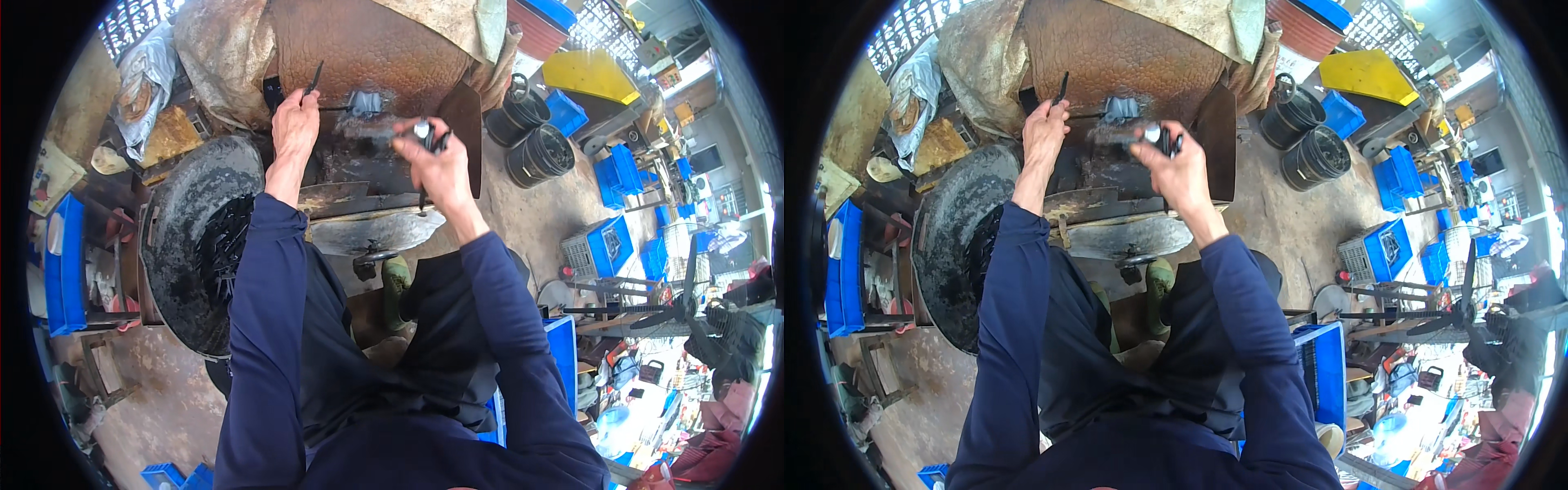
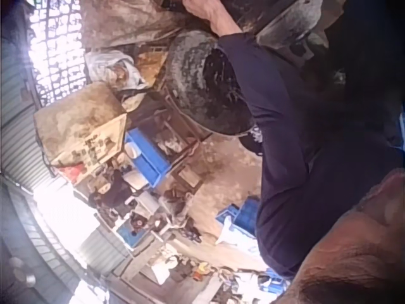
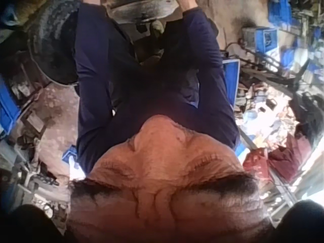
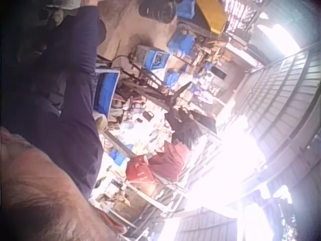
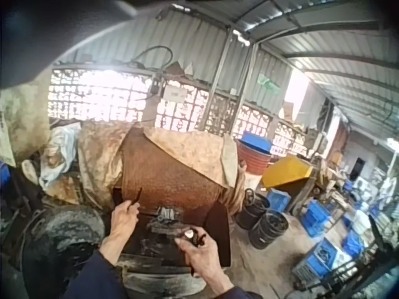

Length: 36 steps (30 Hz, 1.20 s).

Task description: Grinding or polishing small metal components using a bench grinder while holding them with pliers.

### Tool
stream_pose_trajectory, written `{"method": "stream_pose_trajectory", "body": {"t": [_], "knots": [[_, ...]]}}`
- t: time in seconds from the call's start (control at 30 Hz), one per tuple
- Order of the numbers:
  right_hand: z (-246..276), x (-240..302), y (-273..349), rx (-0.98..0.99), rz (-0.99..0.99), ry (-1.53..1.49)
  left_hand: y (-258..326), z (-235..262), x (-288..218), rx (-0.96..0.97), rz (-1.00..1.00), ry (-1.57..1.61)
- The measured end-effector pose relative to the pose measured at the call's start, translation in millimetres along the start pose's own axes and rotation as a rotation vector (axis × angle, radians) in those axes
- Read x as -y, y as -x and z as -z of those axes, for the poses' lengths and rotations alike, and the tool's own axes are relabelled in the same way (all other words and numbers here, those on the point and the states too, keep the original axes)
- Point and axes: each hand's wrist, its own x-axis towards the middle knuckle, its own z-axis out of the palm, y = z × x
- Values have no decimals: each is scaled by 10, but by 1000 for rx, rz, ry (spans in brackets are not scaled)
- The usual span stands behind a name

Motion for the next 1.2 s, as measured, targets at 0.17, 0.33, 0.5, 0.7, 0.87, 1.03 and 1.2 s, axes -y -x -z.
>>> {"method": "stream_pose_trajectory", "body": {"t": [0.17, 0.33, 0.5, 0.7, 0.87, 1.03, 1.2], "knots": [[-66, 92, -683, -95, 29, -59, 208, -4, -424, 29, 30, 247], [-201, 39, -1261, -162, 13, -45, 265, 4, -506, 36, -5, 192], [-260, -34, -1566, -182, 10, -116, 249, -71, -527, 27, 26, 252], [-325, -86, -1660, -197, -1, -163, 230, -119, -534, 7, 64, 322], [-395, -61, -1593, -273, -50, -286, 269, -159, -540, 68, 138, 477], [-388, -21, -1350, -337, -192, -755, 323, -294, -535, 57, 295, 695], [-569, 48, -942, -415, -231, -956, 372, -438, -563, 82, 465, 1034]]}}
